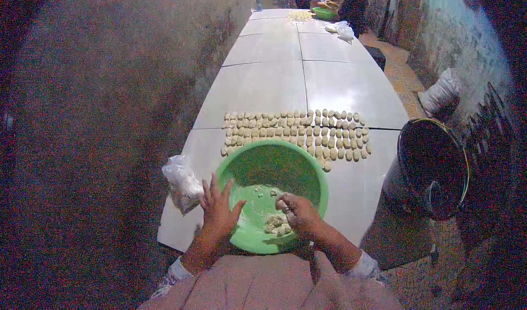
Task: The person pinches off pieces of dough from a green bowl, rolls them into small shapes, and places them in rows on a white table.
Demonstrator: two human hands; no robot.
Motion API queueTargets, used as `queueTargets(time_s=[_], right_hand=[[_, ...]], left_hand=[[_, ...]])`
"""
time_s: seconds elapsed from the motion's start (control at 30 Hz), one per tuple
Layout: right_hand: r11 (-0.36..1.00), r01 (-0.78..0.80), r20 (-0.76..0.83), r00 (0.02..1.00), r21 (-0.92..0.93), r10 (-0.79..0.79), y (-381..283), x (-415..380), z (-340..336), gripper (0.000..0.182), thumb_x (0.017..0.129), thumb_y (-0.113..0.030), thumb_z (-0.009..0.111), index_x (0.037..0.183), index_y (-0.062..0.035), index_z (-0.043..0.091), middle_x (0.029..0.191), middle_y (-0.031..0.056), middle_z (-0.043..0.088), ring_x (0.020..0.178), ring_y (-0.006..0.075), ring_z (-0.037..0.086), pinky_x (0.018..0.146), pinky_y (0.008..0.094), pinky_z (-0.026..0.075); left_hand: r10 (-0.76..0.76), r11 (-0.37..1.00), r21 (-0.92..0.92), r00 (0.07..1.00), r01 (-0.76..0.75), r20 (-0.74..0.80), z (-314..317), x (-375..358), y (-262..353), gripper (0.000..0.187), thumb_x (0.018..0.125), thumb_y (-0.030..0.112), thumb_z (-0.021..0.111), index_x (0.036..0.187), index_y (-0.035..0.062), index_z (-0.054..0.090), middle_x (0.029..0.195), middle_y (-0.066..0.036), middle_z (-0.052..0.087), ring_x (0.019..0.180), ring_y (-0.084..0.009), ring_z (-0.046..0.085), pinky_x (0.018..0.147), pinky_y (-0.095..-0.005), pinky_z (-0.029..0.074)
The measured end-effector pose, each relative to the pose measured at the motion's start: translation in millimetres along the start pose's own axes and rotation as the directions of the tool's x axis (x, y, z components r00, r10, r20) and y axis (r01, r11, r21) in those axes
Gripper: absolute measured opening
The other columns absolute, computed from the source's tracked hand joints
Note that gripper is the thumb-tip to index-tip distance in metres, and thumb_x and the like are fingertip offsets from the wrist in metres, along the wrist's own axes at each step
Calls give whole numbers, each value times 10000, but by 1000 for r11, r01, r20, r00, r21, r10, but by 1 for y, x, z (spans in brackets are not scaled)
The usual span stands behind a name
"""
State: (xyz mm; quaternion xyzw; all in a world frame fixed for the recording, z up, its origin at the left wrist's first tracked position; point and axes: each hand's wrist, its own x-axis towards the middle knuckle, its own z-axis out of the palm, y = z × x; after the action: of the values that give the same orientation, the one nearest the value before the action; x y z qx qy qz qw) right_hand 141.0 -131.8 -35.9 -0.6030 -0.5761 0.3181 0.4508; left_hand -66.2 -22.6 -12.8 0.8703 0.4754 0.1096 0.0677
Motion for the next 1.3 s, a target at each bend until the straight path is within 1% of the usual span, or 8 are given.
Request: queueTargets(time_s=[0.33,0.47,0.5,0.57,0.7,0.77,0.97,1.3], right_hand=[[980,-185,-30,983,-79,183,-39,-10,-10,183,945,-144,472,911,-13,595,875,127,629,788,237,621,724,372,479],[998,-2,-111,994,-65,-6,-19,-14,-4,167,940,-135,485,1000,-15,583,842,111,607,705,199,599,662,351,480],[997,-41,-112,993,60,48,-19,-16,-3,179,947,-136,478,1063,-27,560,832,97,598,685,181,588,642,335,480],[980,-81,-98,990,180,100,-19,-16,0,208,954,-137,472,1126,-39,536,822,83,590,665,163,576,621,319,481],[836,-174,25,982,520,189,-20,-8,-1,412,994,-334,401,1244,-7,424,847,81,576,698,145,570,593,267,468],[434,-304,159,928,848,338,-22,-8,-4,526,999,-429,312,1299,-4,386,854,108,615,687,178,606,662,317,521],[419,-325,189,923,848,334,-5,-10,5,655,974,-506,311,1427,-42,215,837,95,590,774,180,609,725,325,537],[759,-288,204,957,584,206,-5,-20,6,623,925,-127,564,1428,-133,197,1164,151,564,969,196,567,793,325,498]], left_hand=[[234,967,61,955,-248,185,-2,9,-8,551,822,294,666,1317,140,481,1449,-168,303,1340,-454,197,1042,-590,249],[384,918,-144,919,-370,93,-1,3,5,525,869,318,619,1331,128,460,1382,-163,403,1302,-405,320,1055,-530,272],[381,919,-144,920,-367,90,1,0,13,525,869,318,619,1331,128,460,1382,-163,403,1302,-405,320,1055,-530,272],[408,643,-732,909,-224,80,6,-7,28,506,883,296,604,1333,117,455,1339,-159,450,1249,-349,416,1048,-440,324],[405,554,-799,914,-233,14,10,-6,43,509,869,293,633,1319,126,464,1309,-139,490,1178,-285,498,955,-409,429],[414,540,-803,910,-251,-6,8,-6,47,505,867,284,636,1317,128,467,1298,-145,493,1177,-293,497,949,-410,432],[529,618,-627,841,-475,-116,13,-5,50,357,854,249,647,1177,103,599,1233,-146,525,1095,-323,539,921,-412,448],[352,717,-567,913,-406,-208,18,-18,50,220,702,55,724,919,88,704,973,-127,647,1081,-312,560,920,-416,448]])
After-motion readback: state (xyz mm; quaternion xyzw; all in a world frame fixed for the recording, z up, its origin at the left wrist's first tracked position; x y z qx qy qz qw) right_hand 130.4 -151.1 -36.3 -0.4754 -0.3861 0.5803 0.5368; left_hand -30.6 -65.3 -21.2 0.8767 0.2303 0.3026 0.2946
